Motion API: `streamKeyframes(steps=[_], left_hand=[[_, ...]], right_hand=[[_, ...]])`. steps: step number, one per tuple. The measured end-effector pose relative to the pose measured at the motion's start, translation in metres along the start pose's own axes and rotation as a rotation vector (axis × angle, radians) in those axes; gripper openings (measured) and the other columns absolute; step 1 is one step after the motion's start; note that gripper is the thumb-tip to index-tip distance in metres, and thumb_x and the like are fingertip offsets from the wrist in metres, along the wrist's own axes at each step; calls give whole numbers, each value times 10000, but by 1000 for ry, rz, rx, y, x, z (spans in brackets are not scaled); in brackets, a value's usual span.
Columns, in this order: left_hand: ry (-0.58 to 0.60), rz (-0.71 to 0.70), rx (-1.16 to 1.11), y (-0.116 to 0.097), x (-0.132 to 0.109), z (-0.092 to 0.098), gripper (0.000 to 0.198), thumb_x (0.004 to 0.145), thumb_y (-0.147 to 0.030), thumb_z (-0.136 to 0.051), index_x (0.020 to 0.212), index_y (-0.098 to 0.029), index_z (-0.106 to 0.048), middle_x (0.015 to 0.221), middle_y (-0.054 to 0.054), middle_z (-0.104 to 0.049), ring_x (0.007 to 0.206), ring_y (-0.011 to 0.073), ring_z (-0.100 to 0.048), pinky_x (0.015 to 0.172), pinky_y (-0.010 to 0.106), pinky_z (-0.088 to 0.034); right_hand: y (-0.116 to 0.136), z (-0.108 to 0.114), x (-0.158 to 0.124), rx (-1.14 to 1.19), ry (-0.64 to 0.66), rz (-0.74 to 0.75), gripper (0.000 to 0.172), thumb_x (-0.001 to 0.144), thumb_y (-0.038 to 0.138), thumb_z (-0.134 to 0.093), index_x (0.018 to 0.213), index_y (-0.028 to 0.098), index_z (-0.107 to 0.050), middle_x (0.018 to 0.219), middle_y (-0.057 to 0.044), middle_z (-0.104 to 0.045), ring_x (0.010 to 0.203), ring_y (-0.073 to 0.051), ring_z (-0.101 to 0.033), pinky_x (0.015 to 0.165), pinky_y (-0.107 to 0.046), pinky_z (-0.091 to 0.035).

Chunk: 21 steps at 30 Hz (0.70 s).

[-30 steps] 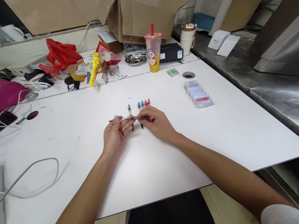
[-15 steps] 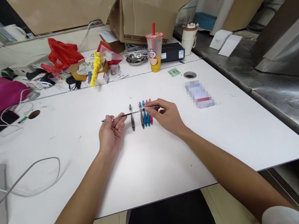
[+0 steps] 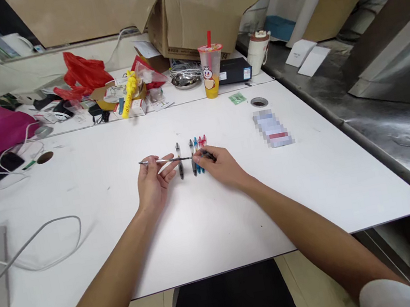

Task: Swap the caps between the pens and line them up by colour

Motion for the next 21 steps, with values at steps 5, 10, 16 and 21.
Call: streamKeyframes(steps=[5,10,16,21], left_hand=[[42,-13,1,0,-1,-2,286,969,-479,-644,1001,-230,-506,1036,81,-785,875,193,-786,654,232,-600],[-31,-33,26,-4,1,3,217,1005,-431,-592,1021,-222,-535,1055,97,-782,941,214,-777,623,242,-589],[-174,-75,28,-15,6,12,196,1021,-408,-568,1022,-213,-555,1101,114,-775,998,200,-758,621,222,-559],[-185,-65,25,-17,5,10,177,1035,-377,-545,1028,-201,-564,1104,119,-771,982,195,-759,639,231,-559]], right_hand=[[-4,-3,-2,-10,-31,-21,351,862,541,-705,912,196,-747,593,35,-421,585,-128,-368,545,-290,-301],[0,2,0,19,-81,-11,309,833,468,-745,933,178,-781,567,51,-363,572,-119,-337,561,-297,-302],[5,10,2,8,-141,-11,252,810,421,-762,902,188,-792,563,68,-306,570,-108,-292,557,-293,-261],[6,14,3,5,-149,-10,243,805,400,-767,918,187,-801,561,74,-289,573,-107,-276,565,-296,-231]])
Point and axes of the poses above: each hand's wrist, its own x-axis towards the middle knuckle, its own z-axis out of the back of the hand, y = z × x, the point moved 2 cm from there along x, towards the middle knuckle
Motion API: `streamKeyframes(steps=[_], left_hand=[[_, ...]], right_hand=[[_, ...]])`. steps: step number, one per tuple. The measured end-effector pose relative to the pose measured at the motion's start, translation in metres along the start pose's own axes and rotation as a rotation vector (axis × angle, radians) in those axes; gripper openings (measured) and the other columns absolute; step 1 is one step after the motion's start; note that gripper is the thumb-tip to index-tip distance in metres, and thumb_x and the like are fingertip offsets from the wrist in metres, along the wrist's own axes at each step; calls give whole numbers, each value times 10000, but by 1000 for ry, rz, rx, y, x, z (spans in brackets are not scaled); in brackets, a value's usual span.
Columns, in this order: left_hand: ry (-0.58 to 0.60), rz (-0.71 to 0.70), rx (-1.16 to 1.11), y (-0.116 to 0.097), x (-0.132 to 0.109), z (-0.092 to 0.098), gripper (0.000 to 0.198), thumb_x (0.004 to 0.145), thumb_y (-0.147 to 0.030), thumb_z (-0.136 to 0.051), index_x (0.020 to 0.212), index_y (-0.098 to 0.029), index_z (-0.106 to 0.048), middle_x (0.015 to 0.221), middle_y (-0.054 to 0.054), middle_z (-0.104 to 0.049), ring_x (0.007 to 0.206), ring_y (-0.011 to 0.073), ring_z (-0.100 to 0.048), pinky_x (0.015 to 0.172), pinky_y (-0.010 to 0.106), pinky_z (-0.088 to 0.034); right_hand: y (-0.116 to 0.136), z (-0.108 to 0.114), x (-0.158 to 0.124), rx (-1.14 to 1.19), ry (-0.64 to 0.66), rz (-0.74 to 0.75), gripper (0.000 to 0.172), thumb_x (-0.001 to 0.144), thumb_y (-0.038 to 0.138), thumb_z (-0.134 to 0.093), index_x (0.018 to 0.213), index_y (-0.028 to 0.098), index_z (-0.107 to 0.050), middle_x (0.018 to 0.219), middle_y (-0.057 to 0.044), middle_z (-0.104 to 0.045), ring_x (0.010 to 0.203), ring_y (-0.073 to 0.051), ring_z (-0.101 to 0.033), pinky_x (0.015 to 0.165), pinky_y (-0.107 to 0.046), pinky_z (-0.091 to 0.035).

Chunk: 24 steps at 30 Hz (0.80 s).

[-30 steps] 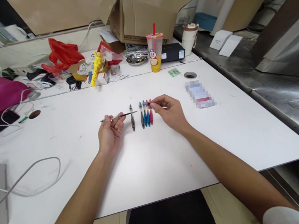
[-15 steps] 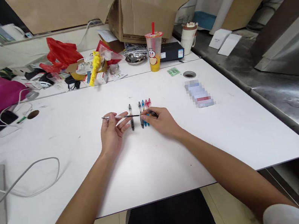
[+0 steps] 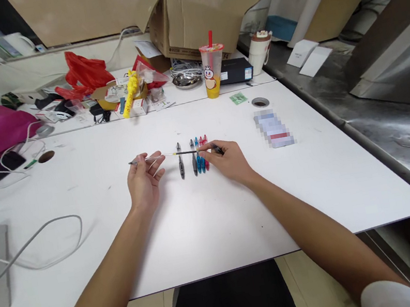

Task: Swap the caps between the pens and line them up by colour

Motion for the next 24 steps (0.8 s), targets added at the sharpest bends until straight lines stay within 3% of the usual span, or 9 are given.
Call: streamKeyframes(steps=[14,24], left_hand=[[-3,19,-19,3,0,-2,145,1032,-338,-562,1024,-193,-563,1122,118,-766,951,180,-769,659,221,-572],[214,132,-31,22,-12,-13,235,986,-406,-638,1010,-208,-514,1087,111,-776,888,194,-788,674,238,-600]], right_hand=[[5,1,-2,-8,23,-6,220,799,364,-776,922,184,-810,558,77,-295,567,-105,-281,572,-302,-230],[-5,-12,-8,-52,134,-23,374,818,515,-763,1003,192,-794,605,43,-417,591,-120,-358,564,-290,-290]])
Point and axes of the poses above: each hand's wrist, its own x-axis towards the middle knuckle, its own z-axis out of the back of the hand, y = z × x, the point moved 2 cm from there along x, towards the middle knuckle
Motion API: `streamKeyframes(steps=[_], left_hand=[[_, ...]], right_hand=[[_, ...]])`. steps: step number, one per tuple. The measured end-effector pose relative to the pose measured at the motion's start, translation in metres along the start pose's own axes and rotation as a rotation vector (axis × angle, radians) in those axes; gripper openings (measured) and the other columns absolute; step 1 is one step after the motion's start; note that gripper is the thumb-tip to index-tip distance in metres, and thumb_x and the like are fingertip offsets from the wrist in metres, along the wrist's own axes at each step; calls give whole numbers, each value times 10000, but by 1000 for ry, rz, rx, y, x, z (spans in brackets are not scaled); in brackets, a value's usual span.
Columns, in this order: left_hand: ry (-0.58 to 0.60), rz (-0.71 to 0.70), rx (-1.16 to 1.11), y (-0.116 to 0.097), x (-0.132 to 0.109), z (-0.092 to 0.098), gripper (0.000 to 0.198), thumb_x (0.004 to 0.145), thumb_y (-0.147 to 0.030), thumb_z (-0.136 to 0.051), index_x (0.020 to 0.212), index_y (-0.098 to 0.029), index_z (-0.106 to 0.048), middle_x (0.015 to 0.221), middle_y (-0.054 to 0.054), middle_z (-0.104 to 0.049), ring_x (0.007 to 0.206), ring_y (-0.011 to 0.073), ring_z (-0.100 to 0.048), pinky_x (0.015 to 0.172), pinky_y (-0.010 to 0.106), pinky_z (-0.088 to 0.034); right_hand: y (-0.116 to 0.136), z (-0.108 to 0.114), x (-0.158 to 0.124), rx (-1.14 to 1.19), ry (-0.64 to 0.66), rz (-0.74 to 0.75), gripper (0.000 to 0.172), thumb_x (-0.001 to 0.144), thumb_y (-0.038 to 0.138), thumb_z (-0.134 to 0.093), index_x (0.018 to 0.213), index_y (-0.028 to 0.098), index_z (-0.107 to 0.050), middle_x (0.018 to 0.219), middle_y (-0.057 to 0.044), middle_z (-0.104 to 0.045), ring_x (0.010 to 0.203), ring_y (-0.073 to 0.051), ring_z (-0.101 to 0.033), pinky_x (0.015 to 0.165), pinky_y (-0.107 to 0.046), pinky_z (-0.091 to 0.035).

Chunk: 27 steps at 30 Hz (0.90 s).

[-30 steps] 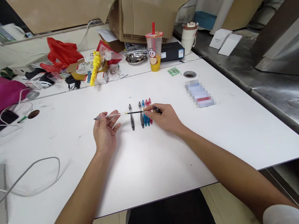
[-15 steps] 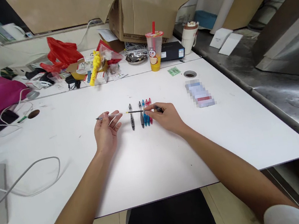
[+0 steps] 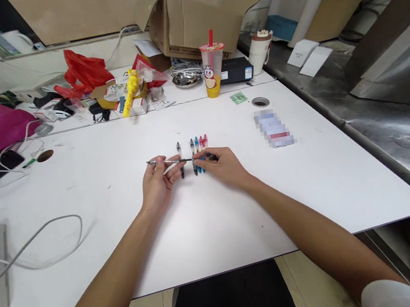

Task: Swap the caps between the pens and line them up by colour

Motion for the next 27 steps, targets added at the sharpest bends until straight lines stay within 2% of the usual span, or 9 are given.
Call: streamKeyframes(steps=[4,6,8,10,12,16,20,27], left_hand=[[-33,-18,-16,-3,2,3,216,999,-408,-617,1016,-215,-522,1087,106,-774,882,178,-785,697,234,-601],[-47,-26,-20,-4,4,5,203,1006,-406,-604,1016,-220,-523,1076,97,-775,885,176,-784,695,233,-598],[-55,-33,-22,-5,6,7,200,1007,-409,-600,1011,-225,-522,1064,87,-776,883,176,-783,686,231,-591],[-59,-39,-20,-5,6,7,205,1006,-417,-600,1008,-227,-522,1066,82,-774,881,173,-781,681,226,-585],[-61,-42,-16,-5,6,7,209,1006,-424,-599,1009,-229,-523,1075,80,-773,881,168,-779,680,221,-580],[-50,-24,-11,-5,3,5,219,1004,-429,-603,1017,-228,-519,1071,81,-772,889,173,-780,668,217,-576],[-38,-23,-6,-3,1,2,246,986,-437,-632,1030,-221,-522,1088,91,-765,887,180,-784,638,205,-570],[-52,-34,-5,-4,2,3,255,968,-447,-655,1022,-226,-541,1082,71,-755,872,179,-786,632,203,-580]], right_hand=[[4,4,0,82,9,57,506,940,647,-560,1162,226,-733,656,26,-453,579,-128,-374,542,-288,-322],[5,8,1,106,-7,80,521,979,657,-473,1138,228,-722,661,17,-487,579,-133,-406,552,-293,-358],[6,11,2,52,-19,97,448,948,619,-565,1065,224,-743,727,-13,-600,638,-145,-494,613,-309,-423],[5,13,3,-16,-10,107,362,895,544,-677,1036,223,-769,880,-53,-715,749,-172,-589,703,-335,-479],[4,13,3,-37,7,110,311,873,479,-716,1038,225,-787,982,-75,-755,811,-189,-635,752,-353,-507],[2,11,2,-20,41,130,241,875,399,-720,1017,223,-803,1004,-75,-760,825,-181,-660,775,-348,-525],[2,7,2,-8,56,142,239,870,387,-728,1024,220,-806,995,-74,-752,859,-183,-665,793,-347,-523],[4,8,1,-19,82,152,251,887,386,-699,1047,222,-801,986,-72,-726,799,-177,-628,724,-346,-495]])
Point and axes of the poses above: each hand's wrist, its own x-axis towards the middle knuckle, its own z-axis out of the back of the hand, y = z × x, the point moved 2 cm from there along x, towards the middle knuckle
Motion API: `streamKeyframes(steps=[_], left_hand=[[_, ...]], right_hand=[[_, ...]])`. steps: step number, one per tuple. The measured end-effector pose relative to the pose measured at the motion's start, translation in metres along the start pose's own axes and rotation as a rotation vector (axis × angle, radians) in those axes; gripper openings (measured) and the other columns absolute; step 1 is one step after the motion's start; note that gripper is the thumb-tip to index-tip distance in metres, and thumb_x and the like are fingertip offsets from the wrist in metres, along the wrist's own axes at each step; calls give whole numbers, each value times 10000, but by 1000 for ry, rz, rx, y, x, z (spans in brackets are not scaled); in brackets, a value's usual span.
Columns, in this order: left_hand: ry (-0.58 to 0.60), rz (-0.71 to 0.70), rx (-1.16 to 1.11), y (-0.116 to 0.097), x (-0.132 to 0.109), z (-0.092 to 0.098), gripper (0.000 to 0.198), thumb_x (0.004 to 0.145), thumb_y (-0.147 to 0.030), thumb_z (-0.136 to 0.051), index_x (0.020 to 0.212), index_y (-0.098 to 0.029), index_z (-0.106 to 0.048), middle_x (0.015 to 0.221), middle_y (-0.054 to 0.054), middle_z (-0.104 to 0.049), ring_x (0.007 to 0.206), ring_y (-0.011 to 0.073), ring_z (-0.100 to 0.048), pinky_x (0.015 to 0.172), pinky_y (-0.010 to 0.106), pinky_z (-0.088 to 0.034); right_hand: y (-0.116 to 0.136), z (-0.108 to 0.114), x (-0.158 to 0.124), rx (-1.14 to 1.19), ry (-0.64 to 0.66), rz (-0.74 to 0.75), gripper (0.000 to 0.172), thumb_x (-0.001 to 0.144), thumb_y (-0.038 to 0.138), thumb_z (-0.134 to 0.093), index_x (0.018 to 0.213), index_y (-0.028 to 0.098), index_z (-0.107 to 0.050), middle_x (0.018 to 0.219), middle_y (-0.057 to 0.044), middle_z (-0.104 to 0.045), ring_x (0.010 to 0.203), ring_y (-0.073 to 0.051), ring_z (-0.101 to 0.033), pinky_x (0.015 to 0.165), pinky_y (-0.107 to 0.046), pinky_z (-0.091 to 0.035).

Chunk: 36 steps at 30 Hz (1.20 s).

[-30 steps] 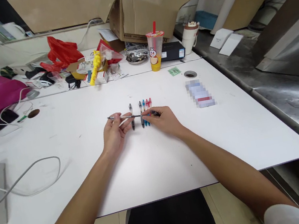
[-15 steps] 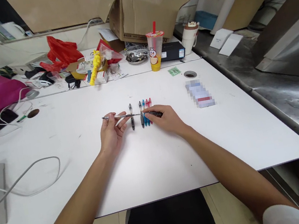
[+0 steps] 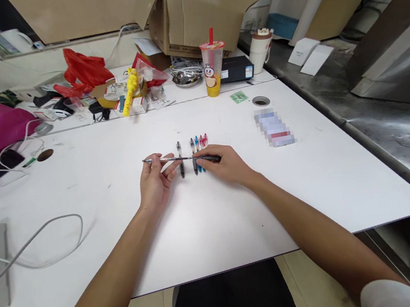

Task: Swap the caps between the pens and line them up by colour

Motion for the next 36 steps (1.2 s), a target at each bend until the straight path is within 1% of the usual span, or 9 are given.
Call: streamKeyframes(steps=[5,9,12,14,19,23,27,30,36], left_hand=[[24,6,-6,2,1,1,257,961,-445,-667,1028,-227,-549,1049,65,-757,870,182,-787,616,199,-572],[87,24,31,8,-2,-2,322,915,-472,-720,1041,-223,-559,1045,77,-765,887,200,-787,624,216,-580],[137,46,44,13,-6,-5,320,912,-456,-728,1051,-208,-581,1049,94,-773,898,193,-782,682,245,-604],[152,56,43,14,-7,-7,303,921,-432,-724,1061,-198,-593,1066,104,-776,892,183,-778,705,253,-609],[84,24,40,9,-7,-6,295,918,-396,-734,1082,-196,-592,1103,118,-775,917,191,-776,697,246,-594],[75,-10,47,7,-7,-4,318,899,-373,-759,1081,-209,-555,1092,117,-781,905,194,-774,721,269,-589],[90,-28,76,8,-7,-4,309,903,-368,-754,1044,-221,-523,1078,114,-786,895,194,-771,729,284,-587],[91,-36,83,8,-6,-3,285,911,-372,-743,1016,-221,-527,1076,115,-786,913,197,-772,721,275,-582],[107,-35,85,7,-5,-3,273,922,-404,-725,1006,-227,-535,1094,113,-783,937,202,-773,710,272,-584]], right_hand=[[4,3,0,-33,52,53,252,920,370,-645,1081,241,-790,955,-54,-697,763,-164,-588,691,-337,-455],[5,-4,-1,-10,41,24,308,862,402,-729,1123,239,-747,952,-46,-698,759,-161,-582,693,-330,-456],[2,-13,-3,60,-48,-60,297,785,417,-813,975,212,-713,871,-29,-702,739,-159,-592,701,-327,-468],[1,-18,-5,70,-83,-86,270,800,439,-798,894,205,-701,813,-25,-697,730,-163,-595,698,-330,-466],[2,-23,-7,65,-63,-47,309,878,452,-715,1084,226,-671,953,-48,-723,791,-172,-615,706,-327,-470],[2,-22,-7,54,21,-89,280,963,486,-584,985,213,-642,816,-25,-679,690,-153,-561,646,-313,-433],[1,-23,-7,89,34,-74,240,938,445,-632,1032,227,-596,897,-27,-660,789,-166,-588,712,-318,-456],[1,-24,-7,99,41,-74,226,940,422,-628,1050,231,-581,934,-28,-655,799,-164,-581,723,-319,-453],[3,-23,-8,49,64,-107,252,953,451,-598,1074,231,-585,819,7,-599,713,-152,-519,667,-308,-411]])
Point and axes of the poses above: each hand's wrist, its own x-axis towards the middle knuckle, its own z-axis out of the back of the hand, y = z × x, the point moved 2 cm from there along x, towards the middle knuckle
